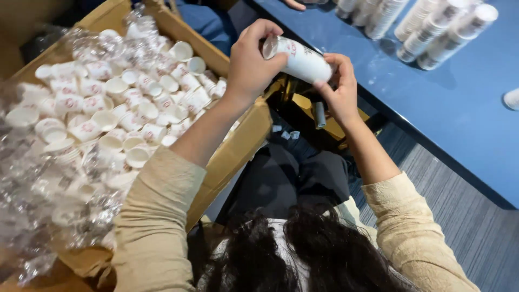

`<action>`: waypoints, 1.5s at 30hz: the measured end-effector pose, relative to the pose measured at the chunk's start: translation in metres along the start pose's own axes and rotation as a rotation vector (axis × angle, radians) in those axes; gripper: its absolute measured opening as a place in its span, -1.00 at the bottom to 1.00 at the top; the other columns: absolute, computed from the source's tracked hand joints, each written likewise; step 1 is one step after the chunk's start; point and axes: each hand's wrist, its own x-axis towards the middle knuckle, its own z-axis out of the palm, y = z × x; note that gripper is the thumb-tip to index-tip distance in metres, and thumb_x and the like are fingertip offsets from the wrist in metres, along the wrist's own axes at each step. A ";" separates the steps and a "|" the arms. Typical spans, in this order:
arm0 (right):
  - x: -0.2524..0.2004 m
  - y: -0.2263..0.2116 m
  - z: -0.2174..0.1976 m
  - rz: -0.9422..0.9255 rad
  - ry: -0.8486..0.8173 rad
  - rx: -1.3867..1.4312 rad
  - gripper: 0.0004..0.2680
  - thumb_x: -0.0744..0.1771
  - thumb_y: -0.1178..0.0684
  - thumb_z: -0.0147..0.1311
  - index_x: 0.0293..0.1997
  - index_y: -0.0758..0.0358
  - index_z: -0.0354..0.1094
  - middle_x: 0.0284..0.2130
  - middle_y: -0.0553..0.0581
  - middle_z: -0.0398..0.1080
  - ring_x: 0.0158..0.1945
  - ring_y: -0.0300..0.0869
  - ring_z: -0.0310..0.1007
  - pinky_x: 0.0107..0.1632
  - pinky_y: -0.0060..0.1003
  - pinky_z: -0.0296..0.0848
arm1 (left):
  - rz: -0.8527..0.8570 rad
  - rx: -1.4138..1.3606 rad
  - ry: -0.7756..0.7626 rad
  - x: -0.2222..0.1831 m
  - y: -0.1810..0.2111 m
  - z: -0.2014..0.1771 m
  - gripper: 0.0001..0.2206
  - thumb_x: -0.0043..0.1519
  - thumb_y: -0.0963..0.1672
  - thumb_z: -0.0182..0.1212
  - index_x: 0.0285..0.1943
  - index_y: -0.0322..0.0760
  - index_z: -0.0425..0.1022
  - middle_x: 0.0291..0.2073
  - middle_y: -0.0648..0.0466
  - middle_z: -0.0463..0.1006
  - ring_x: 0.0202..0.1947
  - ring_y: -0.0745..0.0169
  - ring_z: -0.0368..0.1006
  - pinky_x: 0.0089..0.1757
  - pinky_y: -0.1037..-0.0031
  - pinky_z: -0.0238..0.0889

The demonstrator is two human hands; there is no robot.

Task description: The person is taking paper cups from a box and stacking them into sleeves.

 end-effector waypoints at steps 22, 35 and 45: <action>-0.022 0.119 -0.220 0.265 0.546 -0.830 -0.41 0.27 0.12 0.38 0.39 0.29 0.03 0.23 0.34 0.14 0.29 0.22 0.22 0.30 0.01 0.32 | -0.060 0.135 -0.250 -0.023 -0.082 0.431 -0.16 0.29 -0.08 0.25 0.65 -0.33 -0.27 0.58 -0.35 -0.13 0.55 -0.36 -0.05 0.41 0.07 -0.07; 0.001 0.156 -0.272 0.229 0.349 -0.577 -0.16 0.26 0.19 0.29 0.59 0.22 -0.52 0.51 0.46 -0.19 0.58 0.26 -0.13 0.54 0.01 0.01 | -0.218 -0.067 -0.316 0.015 -0.079 0.452 0.09 0.09 -0.03 0.44 0.59 -0.39 -0.45 0.54 -0.42 -0.29 0.55 -0.36 -0.23 0.38 0.07 -0.16; 0.026 0.204 -0.302 0.132 0.291 -0.560 -0.19 0.33 0.27 0.19 0.63 0.16 -0.59 0.57 0.44 -0.22 0.63 0.23 -0.12 0.59 -0.01 0.02 | -0.195 -0.103 -0.273 0.042 -0.096 0.480 0.03 0.14 -0.06 0.42 0.61 -0.33 -0.43 0.51 -0.47 -0.22 0.53 -0.48 -0.22 0.37 0.02 -0.17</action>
